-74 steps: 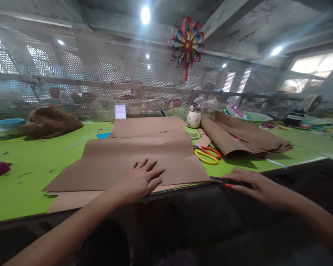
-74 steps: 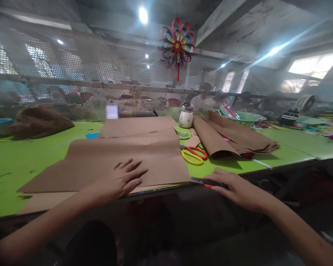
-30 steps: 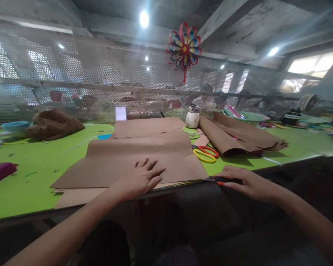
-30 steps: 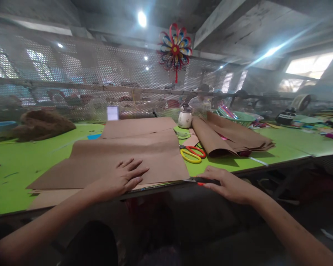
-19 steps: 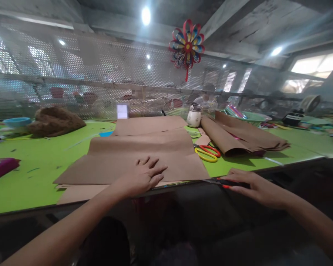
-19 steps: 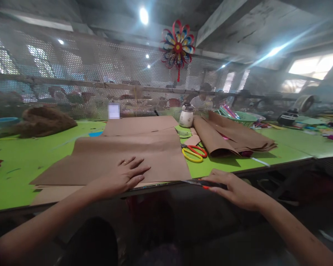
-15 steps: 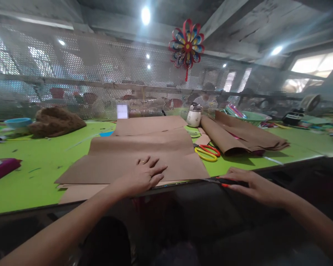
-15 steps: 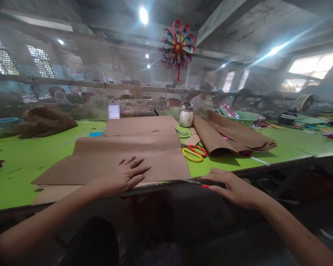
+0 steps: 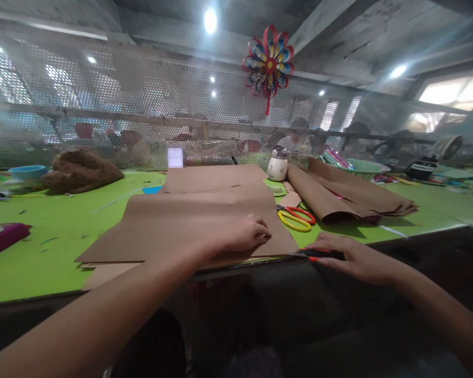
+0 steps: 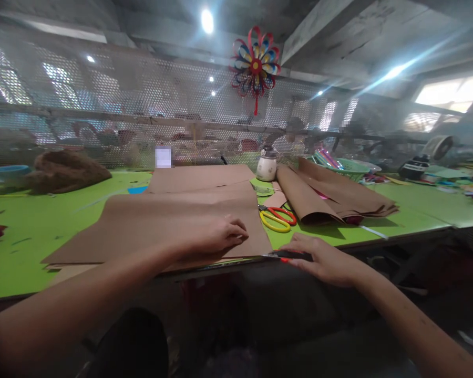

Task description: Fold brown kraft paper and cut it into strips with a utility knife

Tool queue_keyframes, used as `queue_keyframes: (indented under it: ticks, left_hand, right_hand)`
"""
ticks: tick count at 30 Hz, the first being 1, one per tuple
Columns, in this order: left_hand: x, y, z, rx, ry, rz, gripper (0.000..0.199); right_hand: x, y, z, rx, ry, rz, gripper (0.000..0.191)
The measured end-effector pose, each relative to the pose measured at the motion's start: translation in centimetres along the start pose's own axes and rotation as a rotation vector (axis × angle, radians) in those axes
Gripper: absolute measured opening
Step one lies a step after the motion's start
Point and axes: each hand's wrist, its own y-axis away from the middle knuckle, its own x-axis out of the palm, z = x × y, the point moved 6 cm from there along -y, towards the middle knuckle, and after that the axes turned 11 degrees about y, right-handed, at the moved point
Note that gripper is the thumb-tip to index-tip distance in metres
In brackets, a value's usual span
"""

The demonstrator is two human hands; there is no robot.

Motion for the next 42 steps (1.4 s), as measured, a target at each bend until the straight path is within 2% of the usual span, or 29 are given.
queue_keyframes:
  ticks: [4,7,12,16,27,37,42]
  left_hand:
    - [0.5,0.8,0.9,-0.010,0.049,-0.057,0.027]
    - [0.9,0.7,1.0,-0.001,0.052,-0.032,0.028]
    - [0.9,0.4,0.7,0.003,0.013,-0.001,0.032]
    - [0.9,0.4,0.8,0.009,0.015,-0.002,0.033]
    - [1.1,0.4,1.2,-0.009,0.075,-0.014,0.031]
    - [1.3,0.5,1.3,-0.004,0.065,-0.006,0.032]
    - [1.1,0.5,1.1,-0.014,0.049,-0.001,0.032]
  right_hand:
    - [0.2,-0.5,0.6,-0.008,0.020,0.004,0.047]
    - [0.5,-0.4,0.6,0.010,0.027,-0.036,0.049]
    - [1.3,1.3,-0.2,0.082,0.004,-0.041,0.049]
    - [1.1,2.2,-0.3,0.128,-0.016,-0.048,0.048]
    - [0.8,-0.8,2.0,0.026,0.035,-0.098,0.046]
    - [1.2,0.5,1.2,0.051,0.008,-0.066,0.048]
    - [1.1,-1.1,2.7,-0.008,-0.001,-0.041,0.046]
